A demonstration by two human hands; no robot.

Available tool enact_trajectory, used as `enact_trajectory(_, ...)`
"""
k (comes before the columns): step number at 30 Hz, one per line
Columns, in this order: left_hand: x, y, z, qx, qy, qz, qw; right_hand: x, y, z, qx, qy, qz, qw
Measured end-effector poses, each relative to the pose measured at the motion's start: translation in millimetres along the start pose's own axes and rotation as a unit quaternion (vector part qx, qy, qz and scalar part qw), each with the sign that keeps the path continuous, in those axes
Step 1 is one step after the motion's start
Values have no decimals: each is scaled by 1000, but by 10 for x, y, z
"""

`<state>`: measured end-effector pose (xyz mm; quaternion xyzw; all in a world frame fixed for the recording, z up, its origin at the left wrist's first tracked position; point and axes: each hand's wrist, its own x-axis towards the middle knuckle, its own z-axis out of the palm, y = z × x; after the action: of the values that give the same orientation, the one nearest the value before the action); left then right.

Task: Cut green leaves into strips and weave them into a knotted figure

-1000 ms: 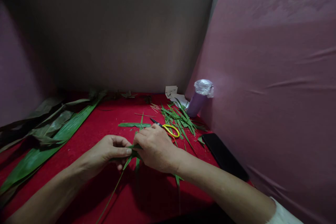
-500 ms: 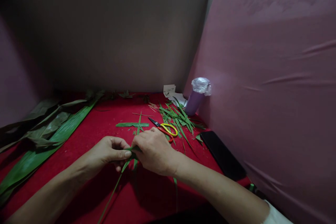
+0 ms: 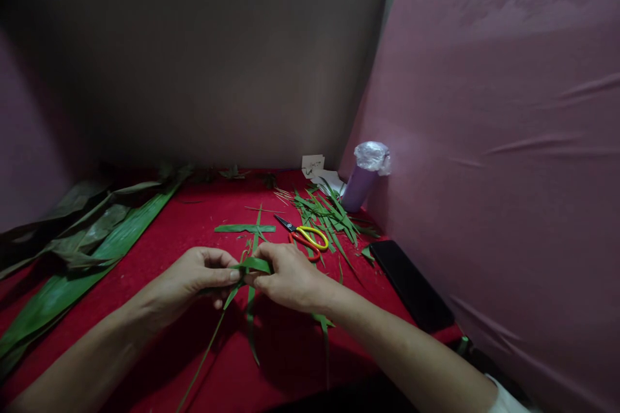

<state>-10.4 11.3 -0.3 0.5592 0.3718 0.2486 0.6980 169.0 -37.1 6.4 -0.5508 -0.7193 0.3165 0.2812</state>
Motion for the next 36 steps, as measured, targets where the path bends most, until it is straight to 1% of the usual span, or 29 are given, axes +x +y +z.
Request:
enact_trajectory(3, -5, -9, 4, 8, 4, 0, 1000, 46, 77, 54, 75, -34, 47, 995)
enact_trajectory(6, -4, -17, 5, 19, 1, 6, 1000, 72, 109, 80, 138, -55, 71, 986)
enact_trajectory(12, 8, -25, -3, 19, -5, 6, 1000, 90, 128, 112, 213, -48, 65, 974)
enact_trajectory(20, 7, -23, -23, 17, -14, 18, 1000, 101, 96, 121, 251, -29, 84, 964)
enact_trajectory(26, 48, -46, -20, 65, 19, 17, 998, 102, 89, 122, 247, -28, 95, 964)
enact_trajectory(31, 23, 3, 15, 68, 35, -8, 997, 111, 119, 145, 225, -38, 94, 969)
enact_trajectory(33, 12, 14, 16, 66, 41, -16, 997, 85, 91, 131, 168, -26, 77, 982)
enact_trajectory(35, 8, 15, 9, 61, 44, -15, 997, 35, 24, 96, 68, 26, 31, 997)
enact_trajectory(36, 8, 14, 4, 59, 44, -13, 997, 5, -20, 75, 10, 62, -4, 998)
